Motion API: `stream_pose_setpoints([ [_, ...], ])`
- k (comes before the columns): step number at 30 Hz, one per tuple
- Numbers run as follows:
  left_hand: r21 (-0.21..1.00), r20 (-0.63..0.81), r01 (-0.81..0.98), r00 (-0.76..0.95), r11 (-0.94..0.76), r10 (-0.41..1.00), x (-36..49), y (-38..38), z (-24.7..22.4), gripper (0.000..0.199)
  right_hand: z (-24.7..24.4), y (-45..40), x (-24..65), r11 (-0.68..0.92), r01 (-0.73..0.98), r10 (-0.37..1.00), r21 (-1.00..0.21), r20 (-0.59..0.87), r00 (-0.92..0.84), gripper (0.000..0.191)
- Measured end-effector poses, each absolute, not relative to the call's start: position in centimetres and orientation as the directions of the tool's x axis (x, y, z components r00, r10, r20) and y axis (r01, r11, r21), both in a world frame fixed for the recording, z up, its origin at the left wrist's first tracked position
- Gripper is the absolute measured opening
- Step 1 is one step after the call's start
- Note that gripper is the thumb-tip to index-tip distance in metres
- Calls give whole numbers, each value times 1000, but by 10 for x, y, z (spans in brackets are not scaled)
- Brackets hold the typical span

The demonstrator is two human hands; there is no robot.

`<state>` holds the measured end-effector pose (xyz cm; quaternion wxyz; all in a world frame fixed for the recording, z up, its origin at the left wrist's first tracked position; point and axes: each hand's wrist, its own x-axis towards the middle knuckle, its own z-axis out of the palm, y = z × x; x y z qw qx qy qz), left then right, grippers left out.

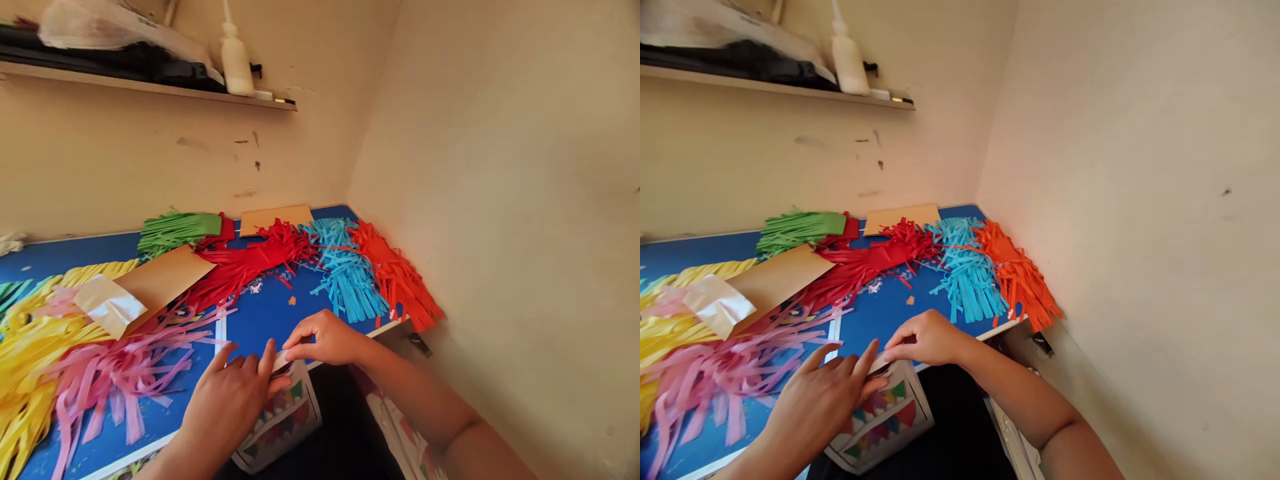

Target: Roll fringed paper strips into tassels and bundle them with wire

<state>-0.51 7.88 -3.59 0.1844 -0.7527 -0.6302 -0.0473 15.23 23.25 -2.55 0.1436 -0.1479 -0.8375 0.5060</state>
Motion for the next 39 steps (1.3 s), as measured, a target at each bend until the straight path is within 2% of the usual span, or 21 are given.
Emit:
stream_pose_setpoints([
  [2, -168, 256, 971, 208, -168, 944, -3, 83, -39, 39, -33, 226, 157, 373, 100, 463, -922, 92, -882, 14],
  [6, -114, 234, 982, 171, -147, 957, -3, 82, -43, 47, -56, 207, 166, 138, 25, 637, -990, 70, -768, 49],
  [9, -137, 229, 978, 183, -155, 956, -5, 81, -39, 44, -71, 201, 171, 139, -69, 625, -988, 141, -768, 62],
  [12, -136, 264, 977, 198, -167, 944, -5, 83, -33, 39, -77, 200, 171, 182, -88, 606, -979, 182, -775, 68],
  [15, -98, 299, 988, 143, -118, 944, -4, 86, -33, 42, -76, 200, 168, 301, -43, 643, -953, 236, -728, 61],
  [19, -54, 347, 993, 121, -109, 930, -6, 86, -36, 42, -72, 197, 167, 408, 10, 627, -913, 272, -730, 50],
  [26, 32, 421, 953, 261, -301, 869, -13, 93, -19, 38, -72, 195, 169, 491, 14, 587, -871, 320, -743, 48],
  [28, -2, 456, 932, 324, -362, 829, -15, 92, -19, 34, -73, 195, 169, 548, -8, 568, -837, 379, -731, 49],
  [31, -116, 467, 909, 405, -400, 786, -18, 86, -30, 33, -75, 194, 170, 610, -34, 550, -792, 454, -701, 45],
  [39, -245, 494, 892, 452, -379, 743, -14, 72, -41, 32, -79, 187, 170, 663, -19, 515, -749, 474, -714, 30],
])
